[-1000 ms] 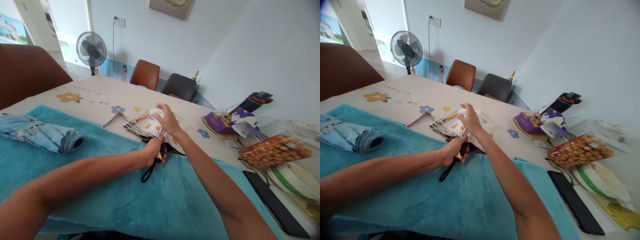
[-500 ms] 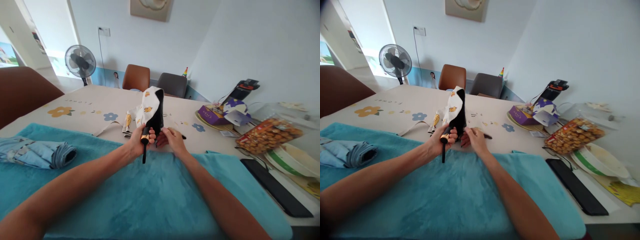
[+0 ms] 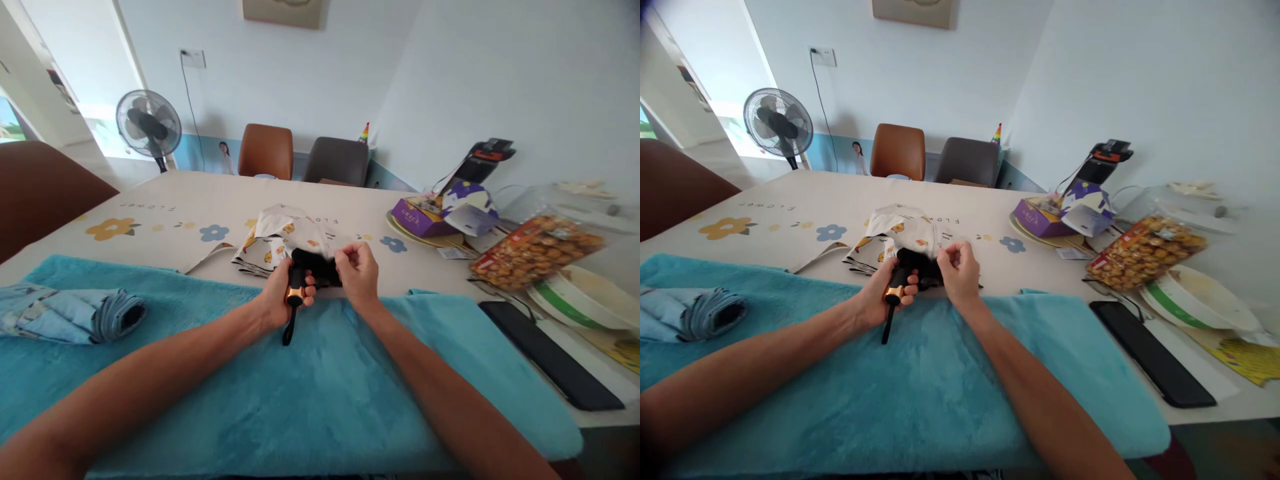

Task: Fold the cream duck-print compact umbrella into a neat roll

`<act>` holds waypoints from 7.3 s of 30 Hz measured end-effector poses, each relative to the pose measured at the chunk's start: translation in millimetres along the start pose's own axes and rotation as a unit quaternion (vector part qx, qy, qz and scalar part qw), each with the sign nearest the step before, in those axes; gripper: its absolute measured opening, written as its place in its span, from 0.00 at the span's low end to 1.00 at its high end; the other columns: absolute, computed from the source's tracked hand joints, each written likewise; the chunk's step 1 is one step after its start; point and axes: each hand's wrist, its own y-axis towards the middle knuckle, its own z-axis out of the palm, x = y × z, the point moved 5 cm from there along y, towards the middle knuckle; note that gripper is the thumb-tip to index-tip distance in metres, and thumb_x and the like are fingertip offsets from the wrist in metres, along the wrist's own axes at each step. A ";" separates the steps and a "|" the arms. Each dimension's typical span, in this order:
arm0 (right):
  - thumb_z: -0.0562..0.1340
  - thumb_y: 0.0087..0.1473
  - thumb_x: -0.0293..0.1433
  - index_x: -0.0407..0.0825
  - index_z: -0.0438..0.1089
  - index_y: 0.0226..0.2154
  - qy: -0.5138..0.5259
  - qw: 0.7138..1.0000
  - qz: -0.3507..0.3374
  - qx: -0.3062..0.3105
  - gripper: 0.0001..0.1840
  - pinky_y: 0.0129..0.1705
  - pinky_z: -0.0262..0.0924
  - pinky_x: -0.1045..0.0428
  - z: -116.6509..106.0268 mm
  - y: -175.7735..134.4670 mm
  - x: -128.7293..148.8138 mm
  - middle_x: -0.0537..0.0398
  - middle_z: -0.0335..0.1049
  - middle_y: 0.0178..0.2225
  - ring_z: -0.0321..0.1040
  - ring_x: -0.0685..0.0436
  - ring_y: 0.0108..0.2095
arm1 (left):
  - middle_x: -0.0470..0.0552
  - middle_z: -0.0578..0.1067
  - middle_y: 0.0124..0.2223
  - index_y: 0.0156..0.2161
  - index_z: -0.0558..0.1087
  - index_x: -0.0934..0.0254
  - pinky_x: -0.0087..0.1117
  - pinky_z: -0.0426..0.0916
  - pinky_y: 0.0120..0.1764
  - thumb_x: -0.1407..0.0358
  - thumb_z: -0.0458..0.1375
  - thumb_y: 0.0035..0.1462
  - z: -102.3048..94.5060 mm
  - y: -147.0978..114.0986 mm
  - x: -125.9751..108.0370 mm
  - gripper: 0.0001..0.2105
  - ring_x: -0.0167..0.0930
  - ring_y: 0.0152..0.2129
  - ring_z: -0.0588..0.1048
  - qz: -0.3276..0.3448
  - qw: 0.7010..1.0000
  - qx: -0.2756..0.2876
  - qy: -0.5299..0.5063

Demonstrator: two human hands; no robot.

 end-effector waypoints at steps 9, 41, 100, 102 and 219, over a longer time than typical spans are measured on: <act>0.61 0.47 0.31 0.50 0.63 0.44 -0.169 0.944 -0.243 0.145 0.19 0.52 0.58 0.40 16.9 -8.3 23.0 0.45 0.65 0.49 0.62 0.37 0.51 | 0.47 0.65 0.22 0.32 0.64 0.66 0.28 0.64 0.15 0.62 0.42 0.63 -0.1 1.5 16.1 0.13 0.28 0.14 0.67 0.022 0.995 -0.002 0.097; 0.57 0.50 0.26 0.48 0.64 0.41 -0.322 0.910 -0.221 0.137 0.13 0.40 0.60 0.42 63.3 109.7 53.3 0.47 0.70 0.40 0.67 0.37 0.40 | 0.48 0.66 0.22 0.30 0.63 0.66 0.29 0.62 0.15 0.58 0.43 0.63 -8.3 8.8 26.7 0.15 0.28 0.14 0.67 -0.001 0.996 -0.016 0.084; 0.59 0.57 0.31 0.51 0.64 0.49 -0.166 0.903 -0.280 0.280 0.17 0.54 0.61 0.41 4.4 -28.1 10.0 0.47 0.68 0.51 0.64 0.40 0.53 | 0.54 0.73 0.23 0.30 0.69 0.71 0.31 0.70 0.22 0.69 0.49 0.61 -11.9 0.2 -4.4 0.11 0.28 0.17 0.72 0.043 0.958 0.002 0.285; 0.57 0.58 0.30 0.49 0.65 0.48 -0.162 0.902 -0.305 0.260 0.14 0.54 0.61 0.42 1.4 -27.6 14.7 0.46 0.69 0.50 0.65 0.42 0.52 | 0.55 0.73 0.24 0.32 0.70 0.72 0.31 0.71 0.23 0.69 0.47 0.62 -9.1 -1.5 -2.1 0.11 0.29 0.18 0.72 0.039 0.971 0.015 0.237; 0.55 0.50 0.34 0.46 0.70 0.31 -0.078 0.989 0.080 -0.092 0.11 0.44 0.60 0.45 -51.1 44.7 -54.5 0.50 0.72 0.34 0.68 0.41 0.38 | 0.46 0.64 0.23 0.31 0.63 0.69 0.20 0.56 0.10 0.66 0.40 0.63 -3.9 -11.0 21.8 0.13 0.20 0.11 0.60 -0.063 0.997 0.041 0.011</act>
